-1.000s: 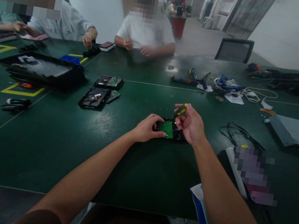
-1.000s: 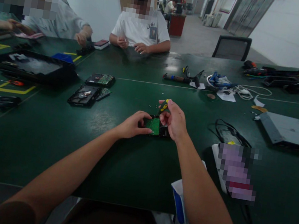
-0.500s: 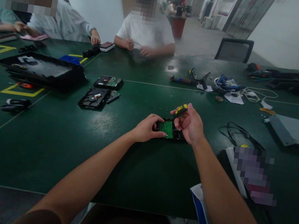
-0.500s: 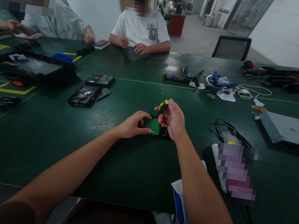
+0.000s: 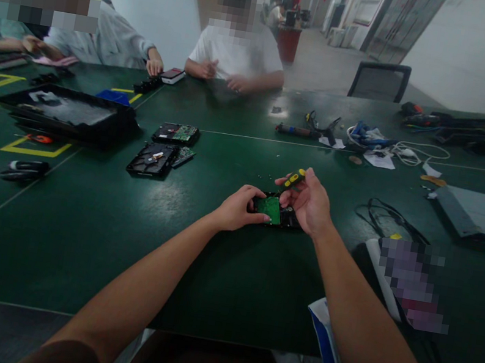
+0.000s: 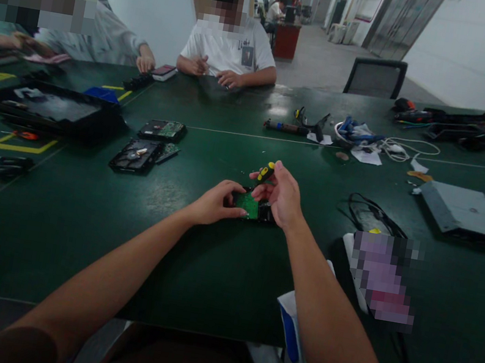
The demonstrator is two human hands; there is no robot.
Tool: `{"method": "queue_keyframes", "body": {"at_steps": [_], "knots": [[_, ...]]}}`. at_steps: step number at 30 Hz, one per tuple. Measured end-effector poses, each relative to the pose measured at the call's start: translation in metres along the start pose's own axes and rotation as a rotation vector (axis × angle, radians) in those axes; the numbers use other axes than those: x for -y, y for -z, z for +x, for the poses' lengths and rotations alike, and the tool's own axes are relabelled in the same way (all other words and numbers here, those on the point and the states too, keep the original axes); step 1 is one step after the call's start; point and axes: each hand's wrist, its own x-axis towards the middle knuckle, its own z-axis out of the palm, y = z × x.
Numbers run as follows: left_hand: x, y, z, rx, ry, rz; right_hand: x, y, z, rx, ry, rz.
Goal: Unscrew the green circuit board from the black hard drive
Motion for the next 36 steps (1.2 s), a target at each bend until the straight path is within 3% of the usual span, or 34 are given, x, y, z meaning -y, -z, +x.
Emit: {"method": "queue_keyframes", "body": {"at_steps": [8, 20, 27, 36], "knots": [[-0.002, 0.0018, -0.0003, 0.013, -0.006, -0.01, 0.0012, -0.002, -0.0018, 0.008, 0.063, -0.029], [-0.0024, 0.0011, -0.0005, 0.014, 0.006, -0.012, -0.0025, 0.0013, 0.0008, 0.047, 0.001, 0.032], [-0.0002, -0.0004, 0.0006, 0.004, 0.003, -0.018, 0.0004, 0.0009, -0.0009, 0.033, 0.057, -0.029], [-0.0023, 0.0017, -0.0005, 0.018, 0.009, -0.005, -0.0016, 0.001, -0.0002, 0.044, 0.019, 0.004]]}}
